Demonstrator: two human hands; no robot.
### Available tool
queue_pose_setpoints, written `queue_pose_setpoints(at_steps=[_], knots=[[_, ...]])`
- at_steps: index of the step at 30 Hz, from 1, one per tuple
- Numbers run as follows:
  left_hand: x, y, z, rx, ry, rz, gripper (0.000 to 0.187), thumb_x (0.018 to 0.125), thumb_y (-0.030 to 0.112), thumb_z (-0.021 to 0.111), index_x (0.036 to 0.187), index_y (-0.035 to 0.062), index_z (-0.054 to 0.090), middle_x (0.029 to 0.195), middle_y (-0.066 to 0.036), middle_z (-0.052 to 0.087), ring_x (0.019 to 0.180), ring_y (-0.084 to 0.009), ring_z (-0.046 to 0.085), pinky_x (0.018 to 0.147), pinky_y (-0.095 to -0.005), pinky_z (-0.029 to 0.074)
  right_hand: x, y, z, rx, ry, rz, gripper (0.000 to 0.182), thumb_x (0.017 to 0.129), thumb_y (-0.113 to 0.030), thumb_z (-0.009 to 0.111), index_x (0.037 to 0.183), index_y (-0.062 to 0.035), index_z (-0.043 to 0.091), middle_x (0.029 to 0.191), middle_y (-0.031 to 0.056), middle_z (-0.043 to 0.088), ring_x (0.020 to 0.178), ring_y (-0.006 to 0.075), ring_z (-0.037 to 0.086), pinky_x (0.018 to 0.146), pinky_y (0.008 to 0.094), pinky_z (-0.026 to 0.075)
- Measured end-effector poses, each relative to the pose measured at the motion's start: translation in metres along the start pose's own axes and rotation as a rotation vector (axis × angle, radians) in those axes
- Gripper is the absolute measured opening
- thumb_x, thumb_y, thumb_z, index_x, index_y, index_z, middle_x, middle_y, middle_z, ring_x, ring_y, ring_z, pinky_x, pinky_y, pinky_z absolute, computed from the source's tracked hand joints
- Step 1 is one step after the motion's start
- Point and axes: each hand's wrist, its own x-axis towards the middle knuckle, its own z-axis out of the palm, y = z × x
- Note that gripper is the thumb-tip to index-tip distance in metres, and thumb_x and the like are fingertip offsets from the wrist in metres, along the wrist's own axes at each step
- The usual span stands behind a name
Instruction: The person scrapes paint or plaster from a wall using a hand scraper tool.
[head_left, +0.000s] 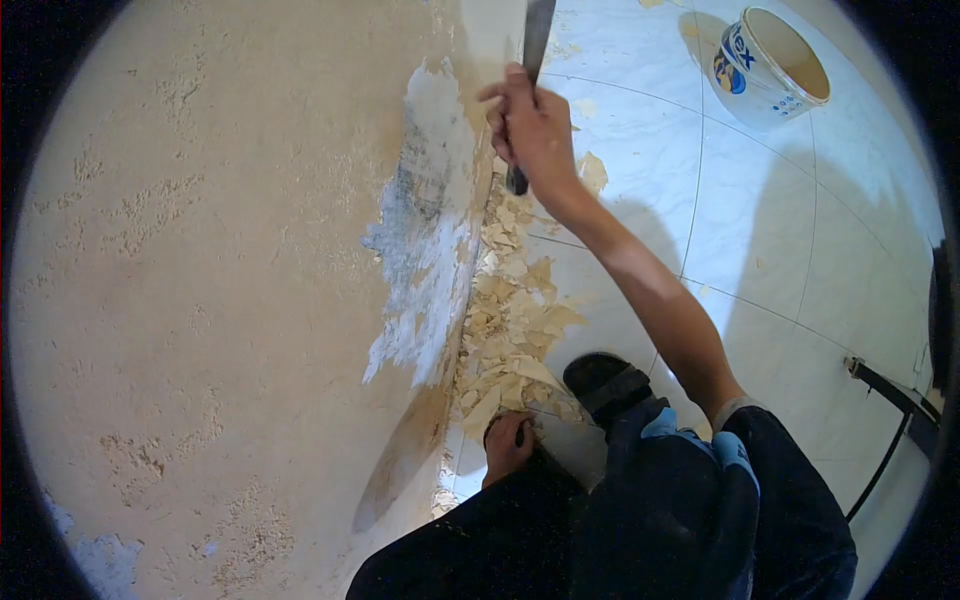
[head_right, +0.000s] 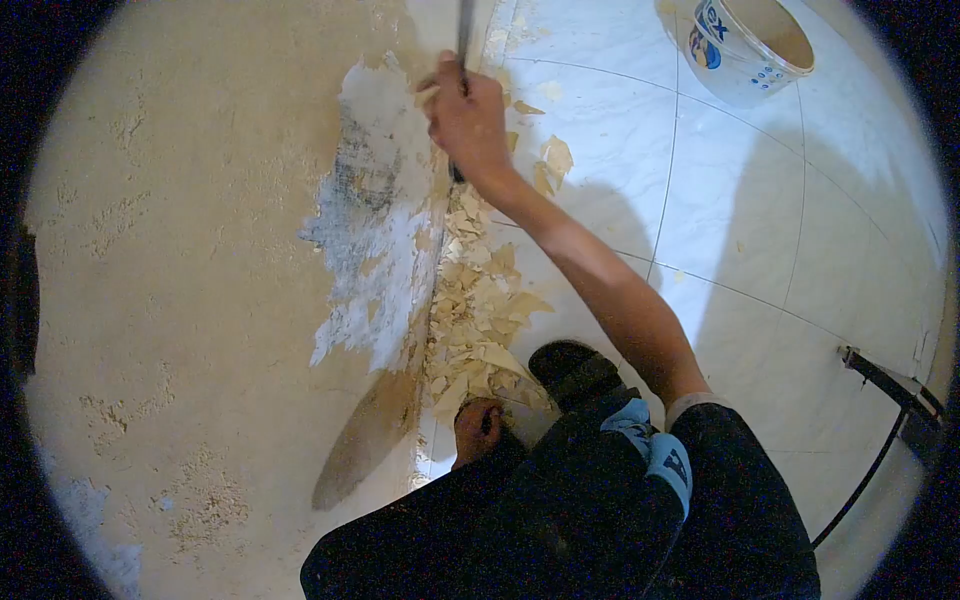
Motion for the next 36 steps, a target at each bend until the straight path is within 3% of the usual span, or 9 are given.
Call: queue_pose_setpoints(at_steps=[1,5,7,9,11,13,14,23,36], knots=[[0.000,-0.004,0.001,-0.019,0.004,0.029,0.016,0.084,0.006,0.064,0.100,0.0054,0.065,0.094,-0.014,0.068,0.088,-0.0342,0.065,0.079,-0.0416,0.051,-0.008,0.002,-0.008,-0.002,0.003,-0.003,0.029,0.102,-0.032,0.050,0.101,-0.0045,0.057,0.064,-0.0013,0.048,0.050,0.0061,0.045,0.043,0.0217,0.034],[0.004,0.004,-0.002,-0.037,0.006,0.030,0.015,0.083,0.006,0.065,0.098,0.0054,0.065,0.093,-0.014,0.067,0.087,-0.0341,0.065,0.078,-0.0415,0.051,-0.056,0.027,-0.037,0.763,-0.262,0.854,0.030,0.101,-0.038,0.048,0.090,-0.0099,0.042,0.069,0.0010,0.047,0.053,0.0107,0.042,0.044,0.0273,0.038],[0.003,0.003,-0.002,-0.029,0.005,0.036,0.015,0.083,0.005,0.065,0.098,0.0053,0.065,0.093,-0.014,0.067,0.087,-0.0343,0.065,0.078,-0.0417,0.051,-0.096,0.012,-0.031,0.650,-0.139,0.955,0.032,0.100,-0.039,0.049,0.089,-0.0090,0.044,0.068,0.0032,0.049,0.054,0.0109,0.044,0.043,0.0269,0.037],[0.005,0.003,-0.002,-0.019,0.006,0.049,0.014,0.083,0.005,0.064,0.098,0.0051,0.065,0.092,-0.013,0.067,0.087,-0.0344,0.065,0.078,-0.0419,0.051,-0.129,0.029,-0.041,0.811,-0.635,0.951,0.031,0.099,-0.039,0.050,0.089,-0.0098,0.046,0.076,0.0072,0.052,0.056,0.0117,0.046,0.043,0.0270,0.037],[0.005,0.006,-0.002,-0.018,0.030,0.056,0.015,0.083,0.005,0.064,0.098,0.0057,0.065,0.092,-0.013,0.067,0.087,-0.0346,0.065,0.077,-0.0420,0.051,-0.152,0.024,-0.032,0.754,-0.707,0.821,0.025,0.098,-0.027,0.053,0.108,-0.0046,0.056,0.077,0.0090,0.053,0.055,0.0159,0.048,0.043,0.0320,0.039],[0.004,0.005,-0.001,-0.006,0.038,0.064,0.015,0.083,0.005,0.064,0.098,0.0059,0.065,0.092,-0.014,0.067,0.087,-0.0345,0.065,0.077,-0.0420,0.051,-0.162,0.002,0.000,-0.294,-0.106,-0.389,0.033,0.099,-0.015,0.052,0.129,-0.0011,0.057,0.068,0.0069,0.048,0.056,0.0148,0.046,0.047,0.0298,0.040],[0.005,0.004,0.000,0.004,0.051,0.078,0.015,0.083,0.005,0.064,0.098,0.0062,0.065,0.092,-0.014,0.067,0.087,-0.0344,0.065,0.077,-0.0420,0.051,-0.159,0.006,-0.012,-0.430,-0.281,-0.446,0.056,0.094,-0.003,0.057,0.147,-0.0058,0.042,0.064,0.0089,0.046,0.058,0.0186,0.047,0.053,0.0323,0.041],[0.004,0.005,-0.002,0.005,0.008,0.044,0.017,0.082,0.006,0.065,0.099,0.0056,0.064,0.091,-0.015,0.067,0.082,-0.0352,0.064,0.074,-0.0431,0.050,-0.137,0.029,-0.005,-0.583,-0.460,-0.479,0.061,0.091,-0.002,0.062,0.147,-0.0218,0.045,0.064,0.0087,0.050,0.052,0.0192,0.050,0.048,0.0370,0.042],[0.010,0.005,-0.004,-0.013,0.030,0.065,0.018,0.081,0.004,0.065,0.100,0.0059,0.064,0.091,-0.014,0.067,0.084,-0.0335,0.065,0.073,-0.0417,0.051,-0.160,0.035,-0.002,-0.524,-0.582,-0.424,0.062,0.094,-0.007,0.059,0.150,-0.0251,0.040,0.066,0.0073,0.052,0.053,0.0181,0.053,0.045,0.0319,0.046]])
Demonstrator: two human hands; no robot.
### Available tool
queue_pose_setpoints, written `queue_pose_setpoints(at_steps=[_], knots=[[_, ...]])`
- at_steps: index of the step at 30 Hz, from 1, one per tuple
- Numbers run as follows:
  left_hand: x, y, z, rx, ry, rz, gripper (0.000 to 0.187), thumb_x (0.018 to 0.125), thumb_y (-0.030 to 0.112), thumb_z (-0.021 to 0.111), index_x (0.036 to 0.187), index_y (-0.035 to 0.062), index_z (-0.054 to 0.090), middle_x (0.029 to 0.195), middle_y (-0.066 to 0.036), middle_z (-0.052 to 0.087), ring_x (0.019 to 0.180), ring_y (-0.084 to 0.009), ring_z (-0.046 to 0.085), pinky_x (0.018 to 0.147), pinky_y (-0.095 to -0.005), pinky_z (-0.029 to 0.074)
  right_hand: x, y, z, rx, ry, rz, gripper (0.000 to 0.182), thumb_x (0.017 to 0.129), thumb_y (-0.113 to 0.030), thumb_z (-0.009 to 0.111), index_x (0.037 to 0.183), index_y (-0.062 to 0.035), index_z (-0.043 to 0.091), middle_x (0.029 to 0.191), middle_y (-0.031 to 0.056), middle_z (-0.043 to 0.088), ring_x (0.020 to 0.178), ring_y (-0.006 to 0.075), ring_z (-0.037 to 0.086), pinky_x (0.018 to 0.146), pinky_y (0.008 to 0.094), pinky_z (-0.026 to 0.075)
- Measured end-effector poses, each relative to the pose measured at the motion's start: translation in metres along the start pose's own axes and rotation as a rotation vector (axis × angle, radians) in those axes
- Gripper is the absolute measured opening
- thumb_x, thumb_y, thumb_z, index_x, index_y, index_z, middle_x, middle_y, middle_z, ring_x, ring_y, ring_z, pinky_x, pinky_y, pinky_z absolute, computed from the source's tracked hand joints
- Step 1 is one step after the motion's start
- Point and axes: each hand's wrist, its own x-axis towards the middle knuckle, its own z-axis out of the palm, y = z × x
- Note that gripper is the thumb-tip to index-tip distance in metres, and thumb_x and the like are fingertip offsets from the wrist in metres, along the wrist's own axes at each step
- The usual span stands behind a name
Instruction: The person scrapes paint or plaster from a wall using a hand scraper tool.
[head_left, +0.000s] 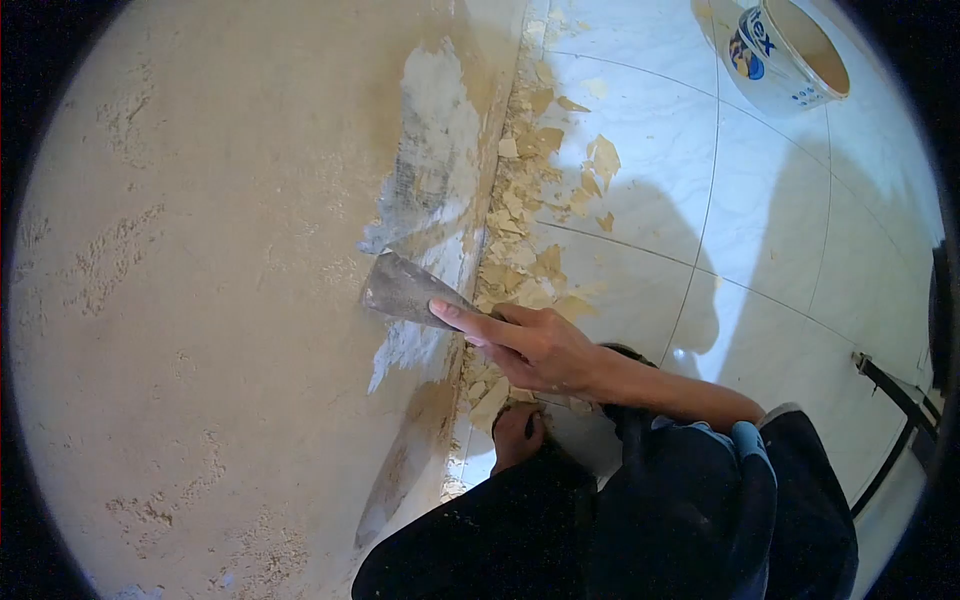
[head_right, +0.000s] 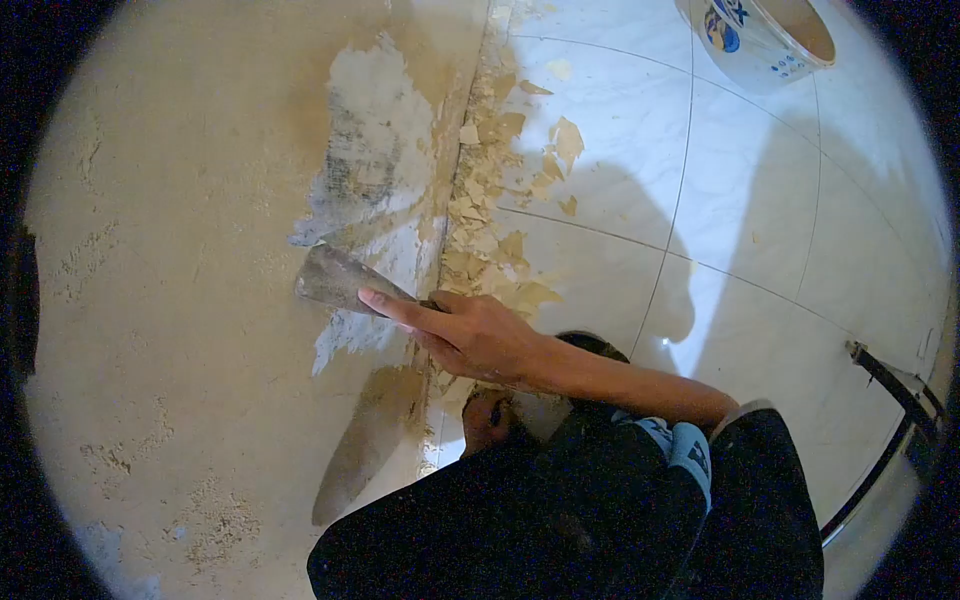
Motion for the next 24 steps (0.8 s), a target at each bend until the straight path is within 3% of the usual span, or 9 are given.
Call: queue_pose_setpoints(at_steps=[9,12,15,17,18,20,21,23,24], knots=[[0.005,0.008,-0.006,0.022,-0.059,-0.017,0.016,0.083,0.005,0.064,0.099,0.0064,0.065,0.090,-0.013,0.067,0.082,-0.0331,0.065,0.073,-0.0408,0.051,-0.006,-0.007,0.008,0.042,0.024,0.053,0.063,0.093,-0.003,0.058,0.150,-0.0212,0.038,0.068,0.0104,0.056,0.055,0.0259,0.057,0.054,0.0350,0.051],[-0.001,0.006,-0.001,-0.005,0.002,0.029,0.016,0.083,0.005,0.063,0.099,0.0064,0.065,0.089,-0.013,0.067,0.082,-0.0328,0.065,0.074,-0.0406,0.051,-0.005,-0.006,-0.005,-0.058,-0.161,0.126,0.063,0.092,-0.001,0.057,0.150,-0.0186,0.038,0.075,0.0109,0.063,0.059,0.0249,0.060,0.057,0.0355,0.051],[-0.003,0.005,-0.005,-0.005,-0.043,-0.029,0.015,0.084,0.005,0.063,0.099,0.0065,0.065,0.089,-0.013,0.067,0.083,-0.0327,0.065,0.075,-0.0408,0.051,-0.009,0.003,0.010,0.093,-0.012,0.060,0.063,0.092,-0.002,0.058,0.150,-0.0135,0.038,0.082,0.0126,0.065,0.060,0.0233,0.061,0.057,0.0368,0.051],[0.001,0.005,-0.004,0.039,-0.048,-0.004,0.015,0.084,0.005,0.063,0.099,0.0064,0.065,0.091,-0.013,0.067,0.083,-0.0327,0.065,0.075,-0.0408,0.051,-0.013,0.004,0.018,0.076,0.226,-0.095,0.061,0.098,-0.019,0.056,0.153,-0.0157,0.030,0.076,0.0122,0.056,0.051,0.0230,0.052,0.048,0.0352,0.046],[0.003,0.005,-0.003,0.035,-0.045,-0.004,0.015,0.084,0.005,0.063,0.099,0.0064,0.065,0.091,-0.013,0.067,0.083,-0.0327,0.065,0.075,-0.0408,0.051,-0.018,0.003,0.013,0.074,0.222,-0.096,0.061,0.098,-0.019,0.056,0.153,-0.0157,0.030,0.076,0.0122,0.056,0.051,0.0230,0.052,0.048,0.0352,0.046],[-0.002,0.007,-0.002,0.055,-0.023,-0.017,0.015,0.084,0.005,0.063,0.098,0.0060,0.065,0.091,-0.013,0.067,0.082,-0.0328,0.065,0.075,-0.0409,0.052,-0.033,-0.005,-0.001,0.535,0.188,0.484,0.058,0.102,-0.027,0.052,0.152,-0.0088,0.029,0.079,0.0080,0.054,0.054,0.0169,0.050,0.051,0.0304,0.048],[-0.006,0.007,-0.003,0.055,-0.023,-0.026,0.015,0.084,0.005,0.063,0.098,0.0060,0.065,0.091,-0.013,0.067,0.082,-0.0328,0.065,0.075,-0.0409,0.052,-0.038,-0.010,-0.001,0.539,0.182,0.489,0.058,0.102,-0.027,0.052,0.152,-0.0088,0.029,0.079,0.0080,0.054,0.054,0.0169,0.050,0.051,0.0304,0.048],[-0.001,0.005,0.000,0.024,0.012,0.008,0.014,0.084,0.004,0.063,0.098,0.0057,0.064,0.091,-0.013,0.067,0.082,-0.0325,0.065,0.074,-0.0409,0.052,-0.043,-0.017,-0.006,0.896,0.253,0.955,0.057,0.103,-0.031,0.049,0.152,-0.0095,0.029,0.078,0.0040,0.050,0.059,0.0139,0.050,0.060,0.0287,0.051],[0.001,0.003,0.001,0.021,0.011,0.014,0.014,0.084,0.004,0.063,0.098,0.0057,0.064,0.091,-0.013,0.067,0.082,-0.0325,0.065,0.074,-0.0409,0.052,-0.041,-0.021,-0.013,0.841,0.066,1.000,0.052,0.106,-0.030,0.040,0.151,-0.0063,0.031,0.084,0.0083,0.056,0.066,0.0098,0.053,0.064,0.0246,0.049]])
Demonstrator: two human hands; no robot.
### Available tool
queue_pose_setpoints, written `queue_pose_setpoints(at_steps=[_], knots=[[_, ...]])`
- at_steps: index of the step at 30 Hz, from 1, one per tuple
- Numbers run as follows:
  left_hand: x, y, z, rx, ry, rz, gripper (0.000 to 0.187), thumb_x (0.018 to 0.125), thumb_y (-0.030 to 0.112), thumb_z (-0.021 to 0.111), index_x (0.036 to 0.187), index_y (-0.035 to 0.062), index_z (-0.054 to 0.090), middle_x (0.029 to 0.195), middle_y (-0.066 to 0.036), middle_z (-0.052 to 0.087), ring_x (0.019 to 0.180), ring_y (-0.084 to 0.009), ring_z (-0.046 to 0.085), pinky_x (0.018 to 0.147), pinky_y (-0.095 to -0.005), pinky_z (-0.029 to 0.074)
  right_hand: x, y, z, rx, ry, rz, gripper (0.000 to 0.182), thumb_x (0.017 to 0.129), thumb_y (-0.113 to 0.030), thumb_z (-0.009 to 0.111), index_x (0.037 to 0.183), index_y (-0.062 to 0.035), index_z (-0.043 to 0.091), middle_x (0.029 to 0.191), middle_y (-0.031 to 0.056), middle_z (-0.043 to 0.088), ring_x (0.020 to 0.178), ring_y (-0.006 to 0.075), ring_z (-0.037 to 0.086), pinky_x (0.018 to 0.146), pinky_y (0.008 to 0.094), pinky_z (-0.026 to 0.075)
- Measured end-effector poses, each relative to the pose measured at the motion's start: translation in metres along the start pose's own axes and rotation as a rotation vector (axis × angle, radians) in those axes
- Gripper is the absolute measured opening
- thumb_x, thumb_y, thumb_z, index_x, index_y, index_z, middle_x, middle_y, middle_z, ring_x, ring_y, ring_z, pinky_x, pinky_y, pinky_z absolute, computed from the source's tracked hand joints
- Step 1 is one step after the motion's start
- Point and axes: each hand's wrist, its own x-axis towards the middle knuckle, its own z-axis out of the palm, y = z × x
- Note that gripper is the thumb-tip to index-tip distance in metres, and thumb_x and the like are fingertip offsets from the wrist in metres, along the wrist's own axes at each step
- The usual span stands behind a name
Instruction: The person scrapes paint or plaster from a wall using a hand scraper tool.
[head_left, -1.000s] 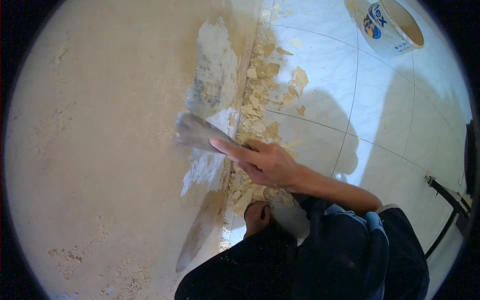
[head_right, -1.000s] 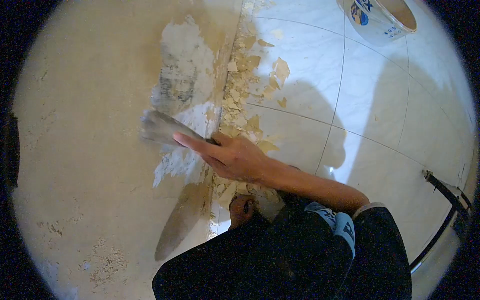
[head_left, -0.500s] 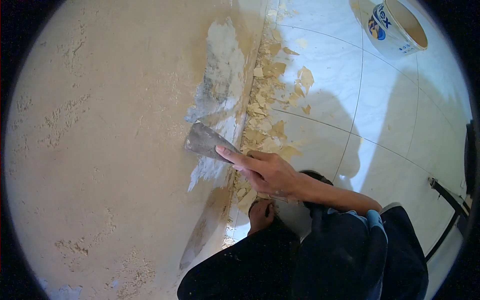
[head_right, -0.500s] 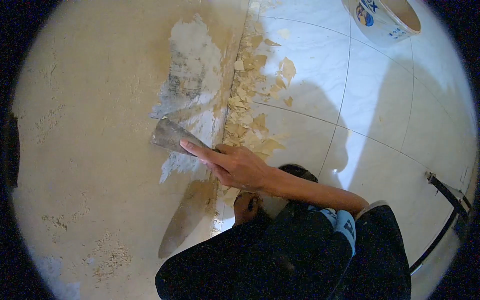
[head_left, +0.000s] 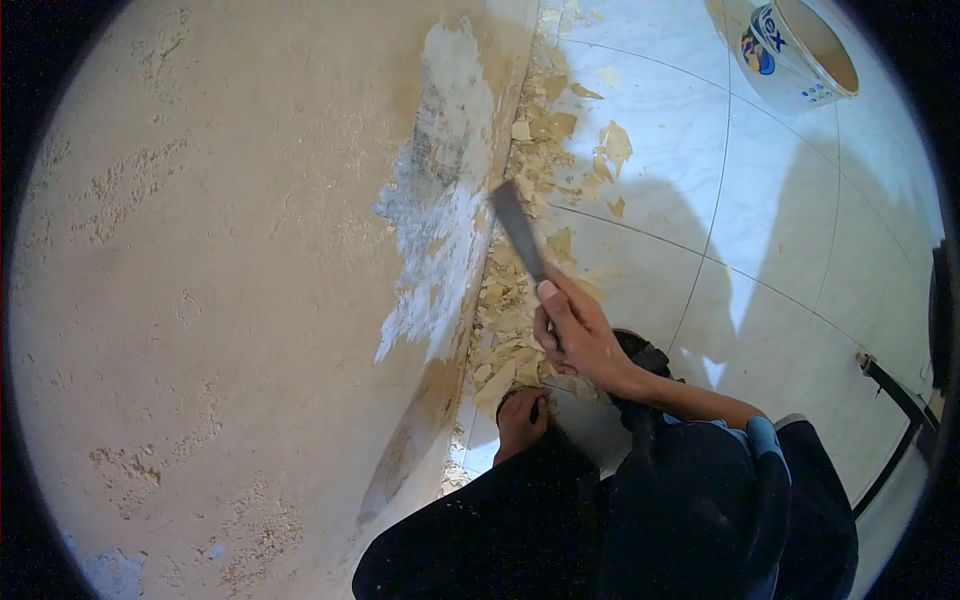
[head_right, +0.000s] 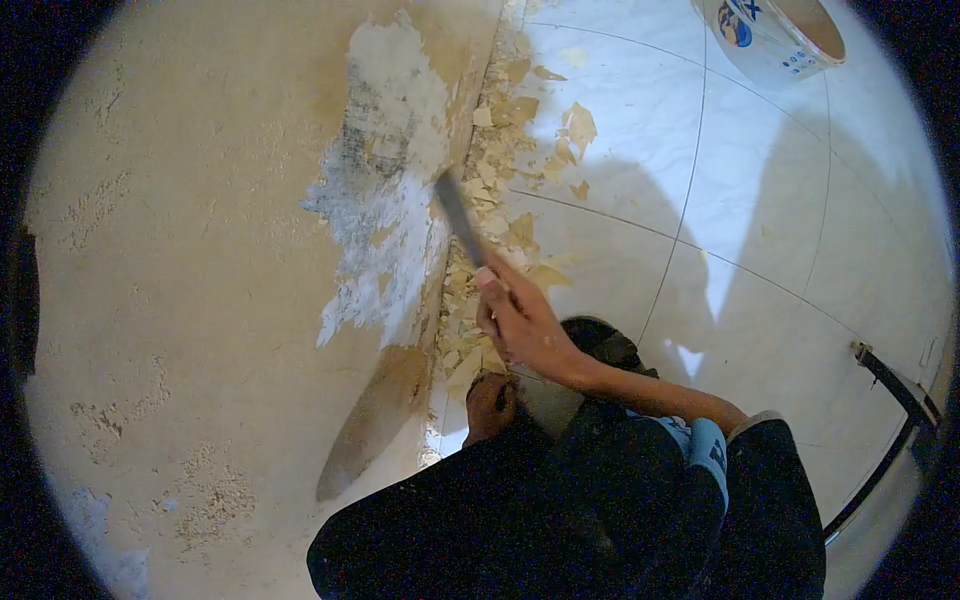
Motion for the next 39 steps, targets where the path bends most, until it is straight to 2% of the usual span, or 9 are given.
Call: queue_pose_setpoints(at_steps=[1,3,4,7,10,13,26,36,39], knots=[[0.000,-0.002,0.000,0.005,-0.007,0.008,0.014,0.083,0.004,0.063,0.097,0.0055,0.064,0.091,-0.013,0.067,0.082,-0.0324,0.065,0.074,-0.0408,0.052,-0.001,-0.006,0.003,-0.001,0.003,0.000,0.052,0.106,-0.030,0.040,0.151,-0.0063,0.031,0.084,0.0083,0.056,0.066,0.0098,0.053,0.064,0.0246,0.049],[-0.005,0.002,-0.002,0.013,-0.024,0.006,0.013,0.083,0.004,0.063,0.097,0.0052,0.064,0.090,-0.013,0.067,0.082,-0.0323,0.065,0.074,-0.0407,0.051,0.003,-0.012,0.018,-0.523,0.060,-0.783,0.046,0.105,-0.026,0.042,0.147,-0.0066,0.039,0.092,0.0123,0.064,0.069,0.0150,0.060,0.065,0.0280,0.052],[-0.001,0.006,-0.004,0.007,-0.010,-0.002,0.013,0.084,0.004,0.063,0.097,0.0051,0.064,0.090,-0.013,0.067,0.082,-0.0324,0.065,0.074,-0.0407,0.051,0.009,-0.012,0.022,-0.589,0.101,-1.008,0.043,0.101,-0.012,0.050,0.143,-0.0070,0.047,0.096,0.0156,0.068,0.074,0.0200,0.065,0.069,0.0300,0.053],[-0.001,0.005,-0.002,0.014,0.023,0.002,0.013,0.084,0.005,0.063,0.097,0.0050,0.063,0.090,-0.013,0.066,0.082,-0.0328,0.065,0.074,-0.0408,0.051,0.005,0.000,0.014,-0.743,0.027,-0.821,0.052,0.092,0.004,0.056,0.142,-0.0079,0.049,0.089,0.0156,0.068,0.072,0.0216,0.064,0.069,0.0317,0.053],[0.000,0.003,-0.001,0.034,0.013,-0.002,0.013,0.084,0.006,0.063,0.097,0.0052,0.063,0.090,-0.013,0.066,0.083,-0.0332,0.064,0.074,-0.0410,0.050,0.014,0.012,0.013,-0.652,0.104,-0.893,0.057,0.088,0.009,0.057,0.141,-0.0086,0.051,0.087,0.0170,0.067,0.069,0.0222,0.064,0.065,0.0326,0.052],[-0.002,0.005,-0.004,0.030,-0.044,-0.032,0.013,0.084,0.006,0.063,0.097,0.0055,0.063,0.090,-0.013,0.066,0.083,-0.0335,0.064,0.075,-0.0412,0.050,0.030,-0.001,0.020,-0.630,0.122,-1.036,0.057,0.088,0.008,0.058,0.141,-0.0100,0.051,0.085,0.0167,0.066,0.065,0.0222,0.062,0.060,0.0331,0.051],[0.004,0.013,-0.009,0.046,-0.057,-0.059,0.014,0.084,0.006,0.063,0.098,0.0060,0.064,0.091,-0.013,0.066,0.083,-0.0345,0.064,0.076,-0.0419,0.051,0.035,0.005,0.028,-0.697,0.119,-0.995,0.060,0.088,0.009,0.056,0.144,-0.0128,0.049,0.077,0.0133,0.063,0.065,0.0210,0.065,0.056,0.0323,0.052],[0.002,-0.001,-0.002,0.041,-0.028,0.017,0.014,0.084,0.005,0.062,0.098,0.0046,0.064,0.091,-0.015,0.065,0.082,-0.0343,0.064,0.072,-0.0421,0.050,0.035,0.002,0.031,-0.645,0.115,-1.088,0.059,0.088,0.010,0.056,0.143,-0.0095,0.049,0.087,0.0146,0.066,0.069,0.0202,0.064,0.060,0.0313,0.051],[-0.011,-0.004,0.003,-0.024,-0.090,-0.057,0.014,0.084,0.005,0.063,0.098,0.0050,0.064,0.091,-0.014,0.065,0.082,-0.0339,0.064,0.073,-0.0415,0.050,0.030,-0.012,0.026,-0.650,0.136,-0.972,0.059,0.088,0.010,0.056,0.143,-0.0099,0.049,0.093,0.0164,0.070,0.073,0.0222,0.069,0.062,0.0312,0.054]])
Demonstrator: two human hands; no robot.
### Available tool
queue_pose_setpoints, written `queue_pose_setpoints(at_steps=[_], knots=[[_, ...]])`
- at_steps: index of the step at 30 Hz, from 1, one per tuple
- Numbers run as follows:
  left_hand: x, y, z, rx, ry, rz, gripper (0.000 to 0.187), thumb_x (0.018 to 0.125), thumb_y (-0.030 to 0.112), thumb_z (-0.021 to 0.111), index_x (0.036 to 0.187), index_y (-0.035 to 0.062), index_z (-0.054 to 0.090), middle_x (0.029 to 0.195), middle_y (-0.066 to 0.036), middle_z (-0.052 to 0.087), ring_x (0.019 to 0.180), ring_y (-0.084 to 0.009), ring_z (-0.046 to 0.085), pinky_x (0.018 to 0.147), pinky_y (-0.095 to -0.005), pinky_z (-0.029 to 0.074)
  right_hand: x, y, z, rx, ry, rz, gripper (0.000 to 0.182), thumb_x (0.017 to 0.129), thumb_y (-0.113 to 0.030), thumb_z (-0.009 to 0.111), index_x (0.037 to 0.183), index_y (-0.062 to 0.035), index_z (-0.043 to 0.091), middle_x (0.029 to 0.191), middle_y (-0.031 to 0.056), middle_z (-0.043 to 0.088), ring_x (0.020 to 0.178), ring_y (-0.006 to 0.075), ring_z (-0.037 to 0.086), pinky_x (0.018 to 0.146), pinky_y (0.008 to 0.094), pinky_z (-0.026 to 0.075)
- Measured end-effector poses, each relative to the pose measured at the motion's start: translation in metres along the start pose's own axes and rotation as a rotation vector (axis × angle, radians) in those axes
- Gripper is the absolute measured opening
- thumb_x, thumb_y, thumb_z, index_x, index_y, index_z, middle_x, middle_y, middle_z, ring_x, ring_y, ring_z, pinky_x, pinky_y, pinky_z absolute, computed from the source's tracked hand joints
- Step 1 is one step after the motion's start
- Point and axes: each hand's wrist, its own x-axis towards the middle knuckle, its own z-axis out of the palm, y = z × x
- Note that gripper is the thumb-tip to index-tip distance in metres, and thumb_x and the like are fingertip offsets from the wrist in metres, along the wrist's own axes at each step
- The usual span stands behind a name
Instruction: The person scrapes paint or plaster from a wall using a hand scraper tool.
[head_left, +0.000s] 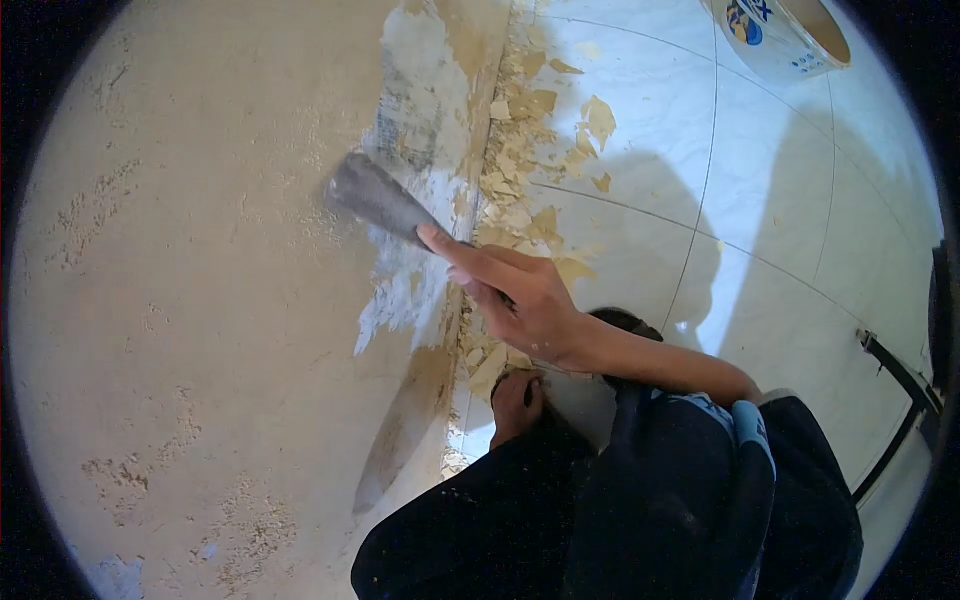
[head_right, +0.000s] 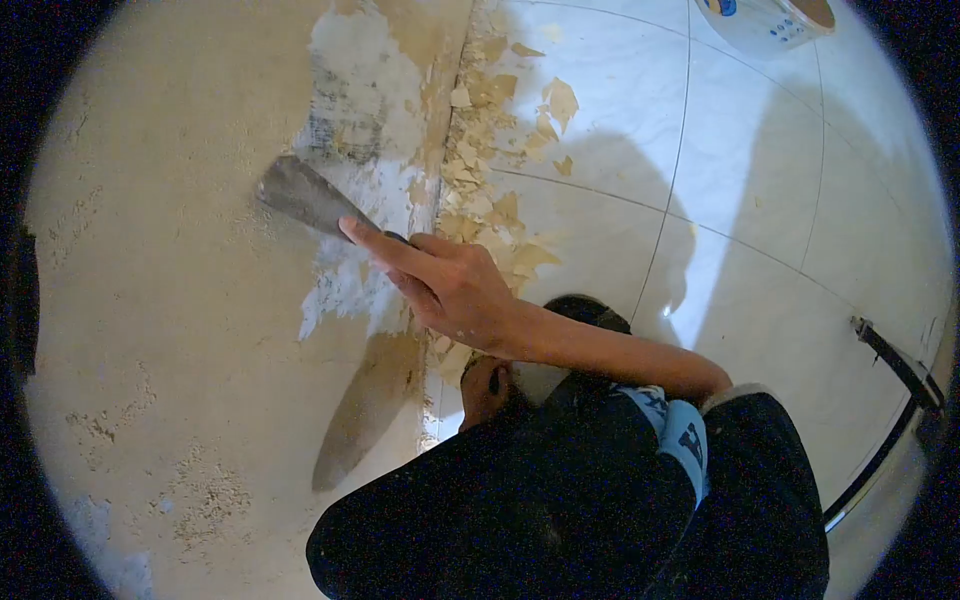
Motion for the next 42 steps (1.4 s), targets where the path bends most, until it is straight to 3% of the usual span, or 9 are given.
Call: queue_pose_setpoints(at_steps=[12,16,22,25,30,32,34,36,42], knots=[[0.013,0.003,-0.006,0.061,0.045,0.068,0.012,0.084,0.005,0.063,0.096,0.0055,0.064,0.090,-0.013,0.066,0.082,-0.0338,0.064,0.073,-0.0423,0.050,-0.016,-0.002,0.012,0.102,0.004,-0.013,0.057,0.091,0.008,0.055,0.144,-0.0107,0.048,0.091,0.0169,0.070,0.064,0.0179,0.063,0.061,0.0297,0.051],[-0.003,0.005,0.000,0.027,0.026,0.010,0.010,0.084,0.004,0.063,0.095,0.0051,0.064,0.088,-0.013,0.066,0.082,-0.0339,0.064,0.072,-0.0421,0.050,0.021,-0.021,-0.010,0.052,-0.103,0.347,0.054,0.093,0.007,0.052,0.144,-0.0106,0.048,0.093,0.0175,0.071,0.077,0.0192,0.070,0.068,0.0295,0.053],[0.009,0.004,-0.002,-0.016,0.041,0.001,0.013,0.084,0.004,0.062,0.097,0.0057,0.064,0.088,-0.014,0.066,0.083,-0.0354,0.064,0.074,-0.0438,0.051,0.000,0.004,0.003,0.089,0.013,0.108,0.047,0.094,0.005,0.053,0.139,-0.0089,0.053,0.103,0.0197,0.070,0.069,0.0113,0.061,0.065,0.0231,0.048],[0.001,0.001,-0.002,0.001,0.030,0.009,0.013,0.084,0.004,0.062,0.096,0.0060,0.064,0.089,-0.014,0.067,0.082,-0.0354,0.064,0.074,-0.0438,0.050,0.048,-0.019,-0.010,0.164,0.137,0.169,0.055,0.093,-0.003,0.060,0.144,-0.0219,0.050,0.064,0.0149,0.059,0.048,0.0166,0.050,0.051,0.0306,0.044],[0.015,0.012,-0.004,0.082,0.110,0.085,0.012,0.082,0.003,0.065,0.095,0.0059,0.065,0.089,-0.013,0.067,0.082,-0.0334,0.065,0.073,-0.0405,0.051,0.012,-0.006,-0.001,0.149,0.103,0.074,0.049,0.096,-0.009,0.058,0.142,-0.0212,0.051,0.061,0.0134,0.057,0.044,0.0167,0.044,0.046,0.0313,0.041],[0.007,0.009,-0.005,0.063,0.042,0.008,0.013,0.082,0.004,0.065,0.095,0.0063,0.064,0.090,-0.012,0.067,0.082,-0.0329,0.065,0.074,-0.0398,0.050,0.050,-0.029,-0.026,0.136,-0.007,0.398,0.049,0.095,0.002,0.056,0.141,-0.0122,0.052,0.095,0.0142,0.071,0.071,0.0098,0.057,0.067,0.0245,0.049],[0.006,0.005,-0.004,0.054,0.031,0.024,0.013,0.082,0.004,0.065,0.096,0.0064,0.064,0.090,-0.012,0.067,0.082,-0.0330,0.065,0.075,-0.0397,0.050,0.047,-0.031,-0.025,0.096,-0.025,0.384,0.048,0.096,0.000,0.054,0.143,-0.0121,0.050,0.097,0.0130,0.070,0.076,0.0102,0.060,0.074,0.0252,0.050],[0.013,0.003,-0.006,0.039,0.036,0.044,0.013,0.082,0.005,0.065,0.096,0.0065,0.064,0.090,-0.012,0.067,0.082,-0.0330,0.064,0.075,-0.0397,0.050,0.004,-0.008,0.001,0.152,0.122,0.070,0.050,0.097,-0.009,0.055,0.145,-0.0234,0.048,0.074,0.0191,0.062,0.047,0.0186,0.045,0.050,0.0331,0.045],[0.002,-0.007,0.002,0.083,-0.030,-0.022,0.014,0.083,0.006,0.064,0.096,0.0068,0.065,0.091,-0.012,0.068,0.085,-0.0322,0.066,0.078,-0.0405,0.051,0.041,-0.019,-0.025,0.061,0.038,0.229,0.053,0.096,-0.008,0.057,0.146,-0.0223,0.046,0.077,0.0210,0.063,0.048,0.0221,0.049,0.051,0.0332,0.046]])
